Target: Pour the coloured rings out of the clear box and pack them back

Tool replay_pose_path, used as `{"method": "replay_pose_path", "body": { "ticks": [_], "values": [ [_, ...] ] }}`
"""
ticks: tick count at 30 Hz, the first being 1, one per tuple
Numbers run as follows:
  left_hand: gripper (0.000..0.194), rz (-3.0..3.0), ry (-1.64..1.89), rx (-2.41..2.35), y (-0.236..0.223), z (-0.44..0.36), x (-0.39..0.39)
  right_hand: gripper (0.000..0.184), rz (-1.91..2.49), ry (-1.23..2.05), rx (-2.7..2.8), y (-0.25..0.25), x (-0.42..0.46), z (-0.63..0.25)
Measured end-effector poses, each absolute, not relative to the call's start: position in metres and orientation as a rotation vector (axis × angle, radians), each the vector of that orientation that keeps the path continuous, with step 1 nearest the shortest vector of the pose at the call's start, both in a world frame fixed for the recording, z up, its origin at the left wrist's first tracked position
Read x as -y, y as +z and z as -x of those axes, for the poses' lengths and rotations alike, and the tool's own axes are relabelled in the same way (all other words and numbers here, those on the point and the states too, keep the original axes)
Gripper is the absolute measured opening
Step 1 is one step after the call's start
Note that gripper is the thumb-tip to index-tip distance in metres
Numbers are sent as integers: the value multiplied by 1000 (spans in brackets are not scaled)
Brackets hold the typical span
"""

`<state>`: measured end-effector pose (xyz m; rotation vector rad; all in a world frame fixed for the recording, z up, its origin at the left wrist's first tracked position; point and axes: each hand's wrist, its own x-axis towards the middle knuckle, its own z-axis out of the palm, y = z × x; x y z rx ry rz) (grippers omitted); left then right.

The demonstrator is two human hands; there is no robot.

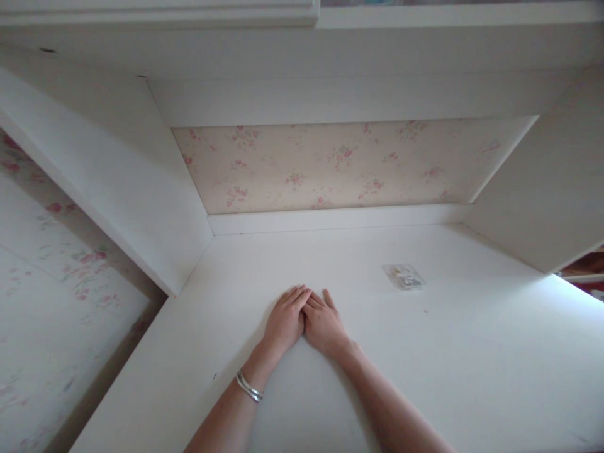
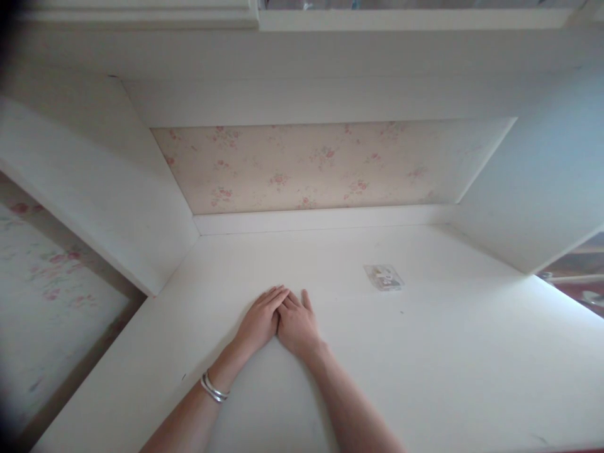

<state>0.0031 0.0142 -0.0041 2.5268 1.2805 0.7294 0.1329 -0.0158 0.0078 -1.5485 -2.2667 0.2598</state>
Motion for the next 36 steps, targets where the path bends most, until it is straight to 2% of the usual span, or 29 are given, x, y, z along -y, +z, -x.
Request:
{"method": "replay_pose_path", "body": {
  "ticks": [36],
  "values": [
    [45, -2513, 677, -1336, -7, -2, -14, 47, 1591, 292, 2277, 4, 15, -130]
  ]
}}
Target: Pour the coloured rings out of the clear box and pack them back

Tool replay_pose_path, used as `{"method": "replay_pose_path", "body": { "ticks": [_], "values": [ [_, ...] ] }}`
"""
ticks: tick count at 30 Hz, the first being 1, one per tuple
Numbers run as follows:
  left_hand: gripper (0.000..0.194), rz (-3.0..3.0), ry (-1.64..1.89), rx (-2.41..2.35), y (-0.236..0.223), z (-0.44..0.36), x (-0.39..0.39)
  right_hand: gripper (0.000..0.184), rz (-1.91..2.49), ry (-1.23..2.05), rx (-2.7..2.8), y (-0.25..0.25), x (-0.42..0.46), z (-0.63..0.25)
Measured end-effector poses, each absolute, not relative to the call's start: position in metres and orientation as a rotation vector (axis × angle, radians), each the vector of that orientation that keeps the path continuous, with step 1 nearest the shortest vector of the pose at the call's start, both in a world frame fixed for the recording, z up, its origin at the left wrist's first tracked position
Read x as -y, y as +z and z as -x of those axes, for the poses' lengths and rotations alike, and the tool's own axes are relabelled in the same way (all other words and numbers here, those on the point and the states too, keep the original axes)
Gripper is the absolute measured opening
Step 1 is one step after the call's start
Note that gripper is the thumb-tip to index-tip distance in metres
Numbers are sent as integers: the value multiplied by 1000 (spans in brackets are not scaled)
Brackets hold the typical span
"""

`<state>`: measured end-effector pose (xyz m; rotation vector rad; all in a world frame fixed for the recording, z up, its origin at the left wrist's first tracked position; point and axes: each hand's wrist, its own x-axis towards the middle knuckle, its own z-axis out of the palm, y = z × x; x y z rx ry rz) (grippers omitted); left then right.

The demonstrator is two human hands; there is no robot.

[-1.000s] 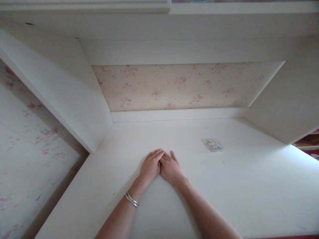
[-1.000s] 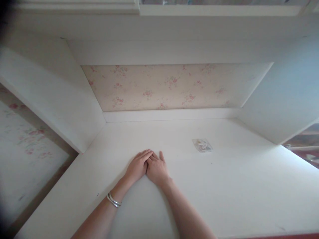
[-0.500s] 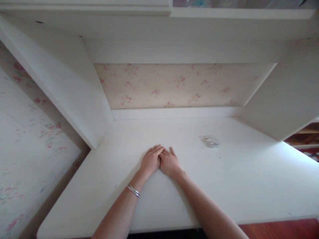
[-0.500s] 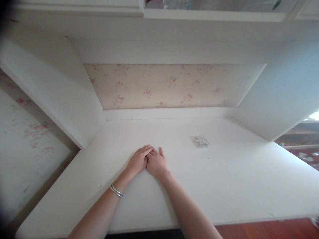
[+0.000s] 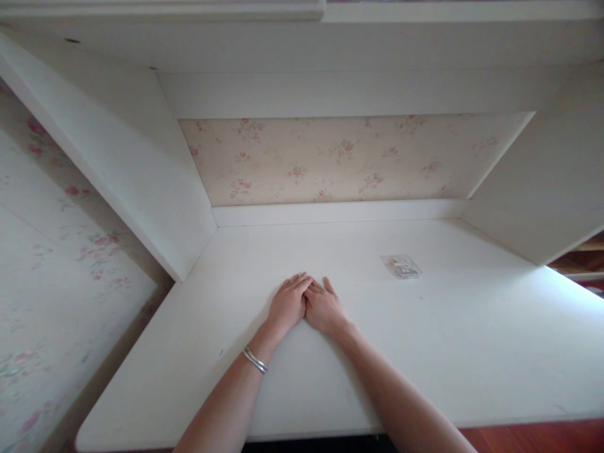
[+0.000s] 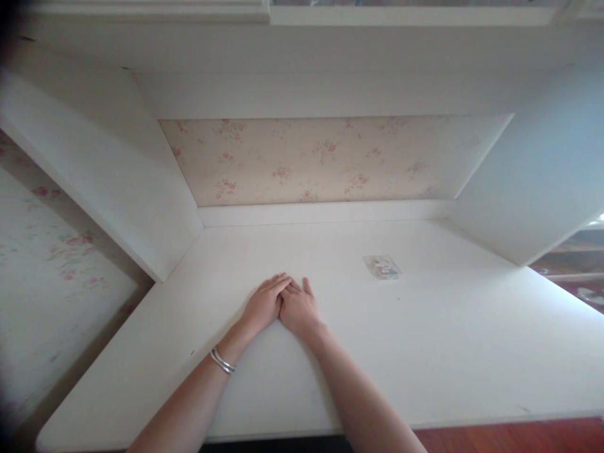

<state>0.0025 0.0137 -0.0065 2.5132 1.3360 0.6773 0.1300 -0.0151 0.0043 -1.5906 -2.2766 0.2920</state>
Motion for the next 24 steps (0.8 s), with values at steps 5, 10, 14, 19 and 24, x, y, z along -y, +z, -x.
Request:
{"method": "replay_pose_path", "body": {
  "ticks": [5, 10, 14, 19, 24],
  "values": [
    [46, -2508, 661, -1334, -5, -3, -13, 47, 1586, 304, 2276, 4, 15, -131],
    [47, -2489, 624, -1343, -3, -3, -12, 47, 1573, 317, 2288, 6, 15, -132],
    [47, -2490, 616, -1335, -3, -3, -12, 45, 1581, 328, 2284, 10, 16, -132],
    [48, -2507, 616, -1307, -3, -3, -14, 46, 1605, 343, 2291, 15, 19, -133],
    [49, -2519, 606, -1294, -5, -2, -15, 49, 1581, 347, 2279, 14, 19, -135]
  ]
}}
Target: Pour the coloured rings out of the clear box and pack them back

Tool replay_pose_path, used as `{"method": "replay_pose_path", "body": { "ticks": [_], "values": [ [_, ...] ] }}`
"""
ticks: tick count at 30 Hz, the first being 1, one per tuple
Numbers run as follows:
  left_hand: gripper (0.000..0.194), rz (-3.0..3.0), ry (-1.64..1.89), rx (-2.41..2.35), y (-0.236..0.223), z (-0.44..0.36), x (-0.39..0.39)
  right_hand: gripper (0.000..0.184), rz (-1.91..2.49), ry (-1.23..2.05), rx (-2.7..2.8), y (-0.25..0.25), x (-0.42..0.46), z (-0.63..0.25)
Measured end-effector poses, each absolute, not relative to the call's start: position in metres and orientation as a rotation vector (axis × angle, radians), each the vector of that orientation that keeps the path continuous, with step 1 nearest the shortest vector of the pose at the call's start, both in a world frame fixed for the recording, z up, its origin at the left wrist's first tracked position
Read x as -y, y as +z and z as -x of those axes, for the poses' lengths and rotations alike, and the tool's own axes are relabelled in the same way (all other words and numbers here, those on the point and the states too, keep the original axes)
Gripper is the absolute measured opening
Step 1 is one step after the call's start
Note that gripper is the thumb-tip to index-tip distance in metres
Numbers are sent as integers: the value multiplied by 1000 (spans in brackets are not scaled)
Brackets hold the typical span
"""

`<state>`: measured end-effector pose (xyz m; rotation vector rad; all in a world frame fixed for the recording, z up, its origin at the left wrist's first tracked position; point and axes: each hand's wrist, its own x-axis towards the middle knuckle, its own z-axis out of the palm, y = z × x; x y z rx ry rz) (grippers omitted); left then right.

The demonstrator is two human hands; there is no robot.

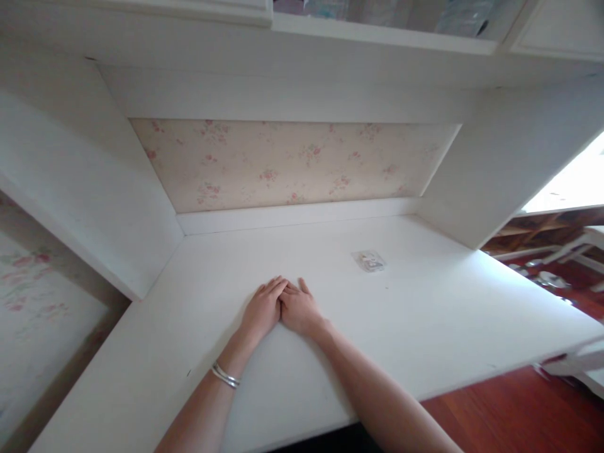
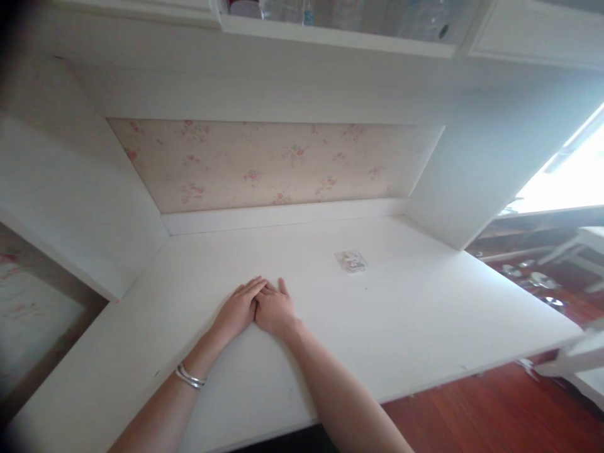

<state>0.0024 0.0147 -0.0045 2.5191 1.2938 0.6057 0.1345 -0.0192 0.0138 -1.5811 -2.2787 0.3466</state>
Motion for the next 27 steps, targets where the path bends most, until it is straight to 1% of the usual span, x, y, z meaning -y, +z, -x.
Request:
{"method": "replay_pose_path", "body": {
  "ticks": [8, 27],
  "values": [
    [48, -2544, 577, -1293, -5, -2, -14, 46, 1552, 326, 2275, 9, 19, -136],
    [46, -2547, 627, -1283, -1, -3, -9, 47, 1579, 306, 2329, 12, 21, -135]
  ]
}}
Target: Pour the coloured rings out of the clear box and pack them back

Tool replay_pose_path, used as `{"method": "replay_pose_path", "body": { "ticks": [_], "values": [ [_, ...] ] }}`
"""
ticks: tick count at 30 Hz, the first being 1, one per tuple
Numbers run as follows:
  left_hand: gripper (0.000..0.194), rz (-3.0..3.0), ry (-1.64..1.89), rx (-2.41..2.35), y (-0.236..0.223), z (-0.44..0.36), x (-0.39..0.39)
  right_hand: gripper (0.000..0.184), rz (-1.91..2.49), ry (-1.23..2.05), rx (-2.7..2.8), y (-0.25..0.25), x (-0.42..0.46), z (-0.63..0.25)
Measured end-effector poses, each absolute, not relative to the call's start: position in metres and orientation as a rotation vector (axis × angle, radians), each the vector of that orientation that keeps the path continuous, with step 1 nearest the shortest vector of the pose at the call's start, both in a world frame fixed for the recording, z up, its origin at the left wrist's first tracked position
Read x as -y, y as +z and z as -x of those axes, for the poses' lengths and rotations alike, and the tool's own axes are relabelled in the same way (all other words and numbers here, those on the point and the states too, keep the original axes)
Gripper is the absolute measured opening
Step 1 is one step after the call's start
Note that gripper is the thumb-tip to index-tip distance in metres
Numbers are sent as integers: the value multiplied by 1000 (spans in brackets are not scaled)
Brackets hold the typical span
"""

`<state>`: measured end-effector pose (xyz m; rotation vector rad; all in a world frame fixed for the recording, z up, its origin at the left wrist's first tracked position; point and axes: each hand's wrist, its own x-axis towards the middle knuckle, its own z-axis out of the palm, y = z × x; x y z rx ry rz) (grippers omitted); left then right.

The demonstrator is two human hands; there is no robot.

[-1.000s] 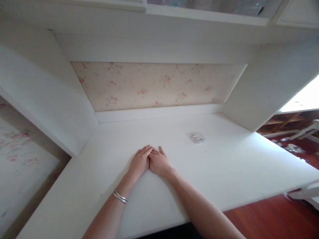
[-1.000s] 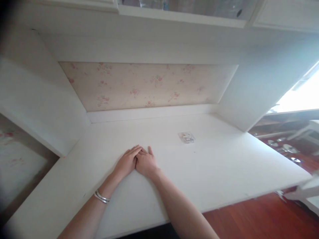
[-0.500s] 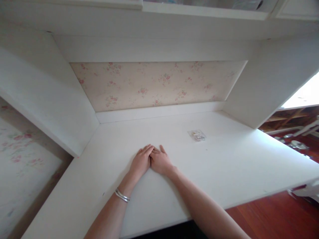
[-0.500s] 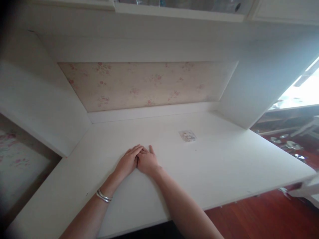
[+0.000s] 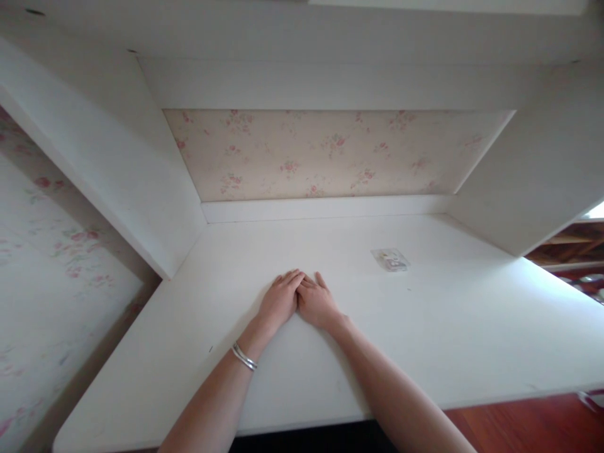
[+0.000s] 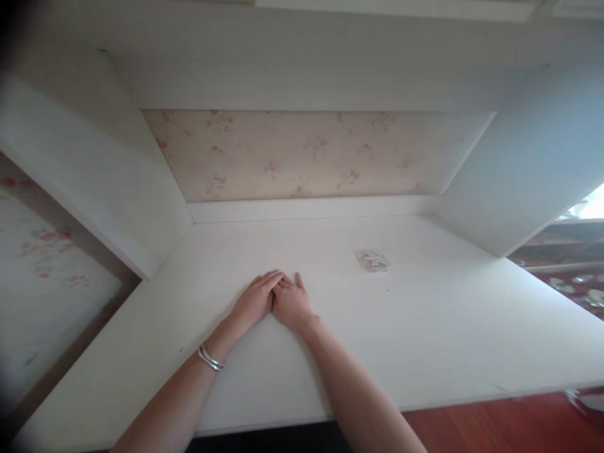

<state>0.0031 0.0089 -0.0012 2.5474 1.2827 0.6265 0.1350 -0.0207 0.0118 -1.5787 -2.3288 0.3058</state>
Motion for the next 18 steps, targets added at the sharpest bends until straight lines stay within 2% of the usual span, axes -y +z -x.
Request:
{"method": "replay_pose_path", "body": {
  "ticks": [18],
  "values": [
    [45, -2582, 668, -1286, -1, -2, -6, 49, 1561, 297, 2315, 5, 19, -134]
  ]
}}
